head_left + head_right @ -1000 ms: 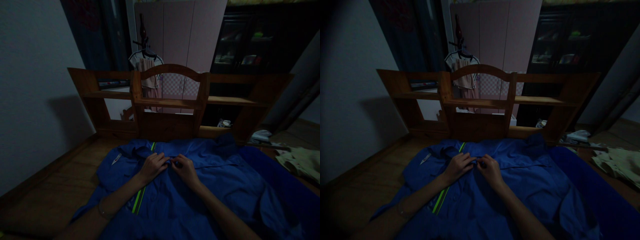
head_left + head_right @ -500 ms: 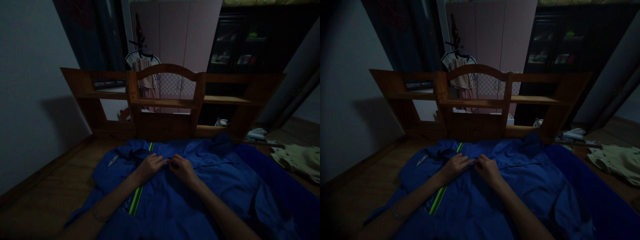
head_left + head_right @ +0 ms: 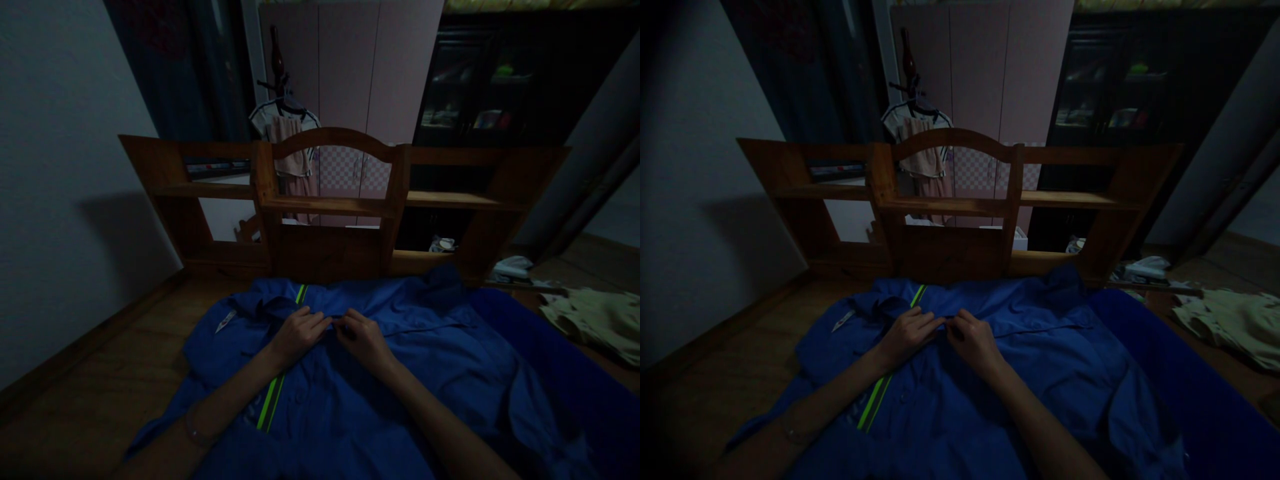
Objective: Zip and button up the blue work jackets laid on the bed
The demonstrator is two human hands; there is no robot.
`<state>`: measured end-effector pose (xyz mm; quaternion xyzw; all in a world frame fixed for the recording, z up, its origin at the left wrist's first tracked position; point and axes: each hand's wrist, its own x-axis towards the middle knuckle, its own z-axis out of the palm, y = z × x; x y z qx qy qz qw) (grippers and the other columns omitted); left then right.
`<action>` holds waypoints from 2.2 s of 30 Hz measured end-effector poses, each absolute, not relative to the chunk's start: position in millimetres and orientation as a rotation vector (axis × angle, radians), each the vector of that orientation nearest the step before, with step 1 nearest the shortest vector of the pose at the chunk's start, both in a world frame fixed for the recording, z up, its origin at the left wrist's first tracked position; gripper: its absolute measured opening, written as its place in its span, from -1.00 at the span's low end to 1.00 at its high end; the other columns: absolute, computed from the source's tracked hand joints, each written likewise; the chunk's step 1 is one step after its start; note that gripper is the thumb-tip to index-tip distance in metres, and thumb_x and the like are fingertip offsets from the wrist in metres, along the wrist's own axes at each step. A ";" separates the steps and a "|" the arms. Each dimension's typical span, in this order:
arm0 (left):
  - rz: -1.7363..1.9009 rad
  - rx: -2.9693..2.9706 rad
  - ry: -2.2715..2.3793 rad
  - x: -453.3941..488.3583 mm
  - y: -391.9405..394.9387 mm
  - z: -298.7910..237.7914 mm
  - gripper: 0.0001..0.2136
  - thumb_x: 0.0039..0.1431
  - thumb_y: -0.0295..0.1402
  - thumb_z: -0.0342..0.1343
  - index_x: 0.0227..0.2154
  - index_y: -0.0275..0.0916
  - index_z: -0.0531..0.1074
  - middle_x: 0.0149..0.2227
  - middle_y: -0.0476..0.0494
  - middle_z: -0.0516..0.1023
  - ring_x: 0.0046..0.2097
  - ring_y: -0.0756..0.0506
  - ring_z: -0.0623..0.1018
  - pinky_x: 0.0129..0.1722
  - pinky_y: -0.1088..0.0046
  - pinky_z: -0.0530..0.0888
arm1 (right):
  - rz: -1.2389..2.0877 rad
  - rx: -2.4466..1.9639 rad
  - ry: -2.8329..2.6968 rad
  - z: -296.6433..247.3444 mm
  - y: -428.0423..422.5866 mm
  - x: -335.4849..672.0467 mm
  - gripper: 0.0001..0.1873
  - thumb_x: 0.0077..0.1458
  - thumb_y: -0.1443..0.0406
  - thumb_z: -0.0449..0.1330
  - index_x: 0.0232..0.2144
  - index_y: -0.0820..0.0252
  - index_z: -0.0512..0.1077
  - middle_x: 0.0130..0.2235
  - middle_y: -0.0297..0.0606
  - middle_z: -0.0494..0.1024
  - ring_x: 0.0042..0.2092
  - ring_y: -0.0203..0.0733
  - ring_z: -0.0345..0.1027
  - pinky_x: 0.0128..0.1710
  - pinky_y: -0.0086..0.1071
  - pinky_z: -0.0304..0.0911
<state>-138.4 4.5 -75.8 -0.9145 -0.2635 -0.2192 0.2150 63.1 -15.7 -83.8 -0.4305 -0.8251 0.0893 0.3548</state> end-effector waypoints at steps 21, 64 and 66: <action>-0.816 -2.959 -0.973 -141.5 2.1 -61.6 -0.76 0.10 -0.57 0.02 -0.18 -0.20 0.38 -0.19 -0.10 0.35 -0.02 -0.09 0.30 0.09 0.29 0.23 | 0.266 -1.166 -2.138 -83.4 -12.8 65.7 -0.84 0.21 0.27 0.05 -0.24 0.12 0.42 -0.24 -0.31 0.43 -0.24 -0.32 0.34 -0.22 -0.50 0.18; -1.012 -3.136 -1.024 -140.6 19.4 -87.1 -0.87 0.12 -0.28 0.14 -0.32 -0.16 0.53 -0.34 -0.05 0.45 -0.14 -0.05 0.42 0.07 0.32 0.24 | 0.748 -1.300 -1.986 -81.8 -12.3 64.4 -0.82 0.01 0.28 0.14 -0.43 0.24 0.52 -0.45 -0.29 0.54 -0.42 -0.30 0.39 -0.46 -0.54 0.16; -0.999 -3.146 -1.029 -140.1 18.5 -86.7 -0.88 0.12 -0.30 0.13 -0.30 -0.15 0.53 -0.34 -0.04 0.45 -0.13 -0.04 0.42 0.10 0.31 0.21 | 0.729 -1.311 -1.984 -80.3 -13.0 64.7 -0.82 -0.01 0.29 0.14 -0.44 0.24 0.53 -0.44 -0.28 0.54 -0.42 -0.31 0.39 -0.46 -0.54 0.15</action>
